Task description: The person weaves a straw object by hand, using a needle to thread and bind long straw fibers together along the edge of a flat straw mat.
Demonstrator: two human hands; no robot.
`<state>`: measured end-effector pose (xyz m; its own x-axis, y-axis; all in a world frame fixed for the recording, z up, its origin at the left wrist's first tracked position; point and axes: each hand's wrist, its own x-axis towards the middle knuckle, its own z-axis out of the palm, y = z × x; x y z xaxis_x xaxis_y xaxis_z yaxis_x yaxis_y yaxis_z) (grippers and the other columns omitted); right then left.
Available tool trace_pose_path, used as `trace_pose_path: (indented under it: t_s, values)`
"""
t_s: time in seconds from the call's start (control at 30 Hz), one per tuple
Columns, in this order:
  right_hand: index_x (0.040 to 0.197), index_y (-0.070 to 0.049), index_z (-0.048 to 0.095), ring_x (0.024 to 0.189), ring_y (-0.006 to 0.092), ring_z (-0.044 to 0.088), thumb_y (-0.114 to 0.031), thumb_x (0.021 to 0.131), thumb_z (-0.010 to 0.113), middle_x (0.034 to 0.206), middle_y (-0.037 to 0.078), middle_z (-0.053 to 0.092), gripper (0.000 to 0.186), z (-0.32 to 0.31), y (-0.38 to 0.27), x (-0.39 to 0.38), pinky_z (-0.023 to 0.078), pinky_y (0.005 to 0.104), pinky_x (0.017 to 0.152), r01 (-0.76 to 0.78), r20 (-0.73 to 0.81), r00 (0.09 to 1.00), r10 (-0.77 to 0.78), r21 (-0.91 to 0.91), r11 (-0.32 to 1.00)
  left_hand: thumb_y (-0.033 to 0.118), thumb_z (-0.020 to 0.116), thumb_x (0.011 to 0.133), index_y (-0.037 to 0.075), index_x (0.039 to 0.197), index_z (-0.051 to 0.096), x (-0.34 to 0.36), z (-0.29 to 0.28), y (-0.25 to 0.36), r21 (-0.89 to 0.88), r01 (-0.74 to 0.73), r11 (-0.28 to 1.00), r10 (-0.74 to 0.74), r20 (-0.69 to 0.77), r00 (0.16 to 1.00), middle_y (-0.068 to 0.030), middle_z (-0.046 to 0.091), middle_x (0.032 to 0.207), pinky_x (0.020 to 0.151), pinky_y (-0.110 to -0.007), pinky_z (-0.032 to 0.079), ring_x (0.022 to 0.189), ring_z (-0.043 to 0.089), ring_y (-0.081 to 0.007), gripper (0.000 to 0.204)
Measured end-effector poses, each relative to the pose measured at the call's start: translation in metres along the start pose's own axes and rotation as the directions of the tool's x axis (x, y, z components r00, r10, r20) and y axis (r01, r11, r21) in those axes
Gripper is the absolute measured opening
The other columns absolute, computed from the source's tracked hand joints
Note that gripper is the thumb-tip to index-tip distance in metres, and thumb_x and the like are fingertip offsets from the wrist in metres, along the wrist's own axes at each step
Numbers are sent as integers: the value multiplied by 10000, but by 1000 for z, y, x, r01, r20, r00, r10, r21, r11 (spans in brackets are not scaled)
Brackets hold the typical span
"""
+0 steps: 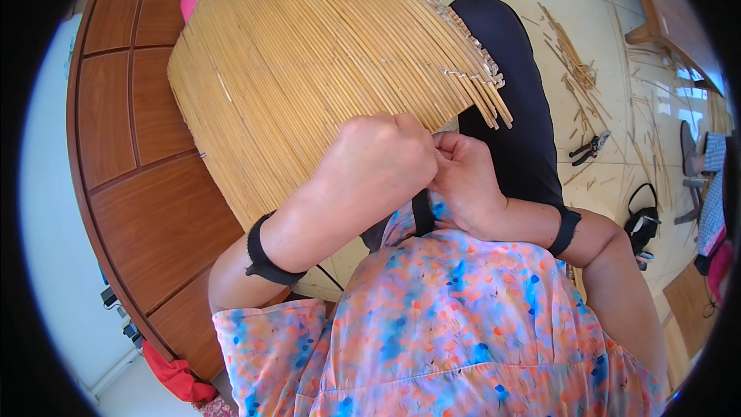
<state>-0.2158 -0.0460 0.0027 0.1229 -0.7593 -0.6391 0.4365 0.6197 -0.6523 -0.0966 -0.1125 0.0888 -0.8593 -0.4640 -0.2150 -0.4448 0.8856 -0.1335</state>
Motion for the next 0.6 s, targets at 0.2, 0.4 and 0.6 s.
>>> trace_pose_path:
  t_s: [0.2,0.4,0.6]
  values:
    - [887,60,646,577,87,574,-139,946,580,747,57,656,218,-4,-1,4,478,216,523,18,6,1000,-18,-52,998,132,618,721,68,732,528,0,2,4,-17,42,999,-43,-43,998,-41,528,663,469,-293,496,593,607,-164,110]
    - [866,65,648,538,89,567,-140,933,584,722,70,664,226,-6,-3,6,465,222,490,27,52,998,-24,-50,998,135,609,789,72,812,481,-3,-2,16,1,213,977,-213,-29,977,-44,527,674,457,-283,494,595,614,-165,144]
    - [839,68,634,522,102,575,-144,923,582,690,84,657,234,-2,-10,1,463,238,466,94,29,995,-90,-156,983,157,634,762,77,795,484,0,-1,12,-15,174,985,-175,-28,984,-38,529,683,462,-289,494,611,623,-167,173]
